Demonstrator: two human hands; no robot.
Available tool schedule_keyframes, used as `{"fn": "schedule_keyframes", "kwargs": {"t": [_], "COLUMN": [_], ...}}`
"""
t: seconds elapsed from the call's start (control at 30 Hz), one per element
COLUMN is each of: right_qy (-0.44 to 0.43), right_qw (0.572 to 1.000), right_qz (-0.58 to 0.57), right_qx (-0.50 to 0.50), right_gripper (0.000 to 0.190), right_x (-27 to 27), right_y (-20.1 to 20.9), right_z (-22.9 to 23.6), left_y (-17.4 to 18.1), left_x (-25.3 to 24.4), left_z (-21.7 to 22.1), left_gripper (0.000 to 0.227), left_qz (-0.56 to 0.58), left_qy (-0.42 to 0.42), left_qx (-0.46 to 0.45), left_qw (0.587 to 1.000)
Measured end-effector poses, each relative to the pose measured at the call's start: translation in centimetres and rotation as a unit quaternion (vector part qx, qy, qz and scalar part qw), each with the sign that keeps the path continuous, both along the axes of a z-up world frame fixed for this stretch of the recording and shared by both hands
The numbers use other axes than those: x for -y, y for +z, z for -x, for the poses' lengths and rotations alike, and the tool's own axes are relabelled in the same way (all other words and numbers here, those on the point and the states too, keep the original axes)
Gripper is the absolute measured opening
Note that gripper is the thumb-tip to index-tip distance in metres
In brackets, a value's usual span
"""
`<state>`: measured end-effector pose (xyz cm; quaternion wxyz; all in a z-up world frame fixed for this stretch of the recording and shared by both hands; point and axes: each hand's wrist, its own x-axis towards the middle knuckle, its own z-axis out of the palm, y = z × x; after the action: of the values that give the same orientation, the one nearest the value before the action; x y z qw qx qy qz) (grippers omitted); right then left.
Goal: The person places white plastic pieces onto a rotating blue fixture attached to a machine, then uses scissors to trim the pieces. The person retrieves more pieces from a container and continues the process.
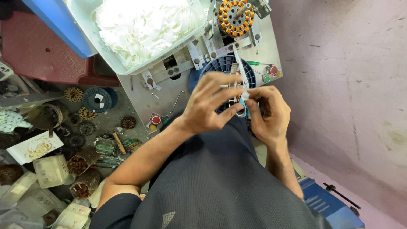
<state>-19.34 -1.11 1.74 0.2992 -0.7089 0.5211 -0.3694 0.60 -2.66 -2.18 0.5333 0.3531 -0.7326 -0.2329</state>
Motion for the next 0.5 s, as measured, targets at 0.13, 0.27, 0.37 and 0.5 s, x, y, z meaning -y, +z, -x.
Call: {"fn": "schedule_keyframes", "kwargs": {"t": [0.13, 0.27, 0.37, 0.5], "right_qy": [-0.018, -0.020, -0.004, 0.026], "right_qw": [1.000, 0.999, 0.999, 0.999], "right_qz": [0.000, -0.019, -0.044, -0.023], "right_qx": [-0.016, -0.026, -0.005, -0.026], "right_gripper": [0.018, 0.016, 0.017, 0.017], "right_x": [1.8, 3.2, 3.3, 3.3], "right_y": [-0.7, -1.0, -0.6, -0.2], "right_z": [-0.3, -1.0, -1.4, -1.8], "left_y": [-1.3, -2.3, -2.7, -3.2], "left_x": [3.0, 3.8, 3.0, 2.2], "left_z": [-0.4, -0.4, 0.0, 0.6], "left_gripper": [0.114, 0.115, 0.108, 0.104], "left_qz": [-0.210, -0.304, -0.257, -0.231], "left_qy": [-0.086, -0.152, -0.120, -0.094], "left_qx": [-0.017, -0.005, -0.040, -0.062], "left_qw": [0.974, 0.941, 0.958, 0.966]}}
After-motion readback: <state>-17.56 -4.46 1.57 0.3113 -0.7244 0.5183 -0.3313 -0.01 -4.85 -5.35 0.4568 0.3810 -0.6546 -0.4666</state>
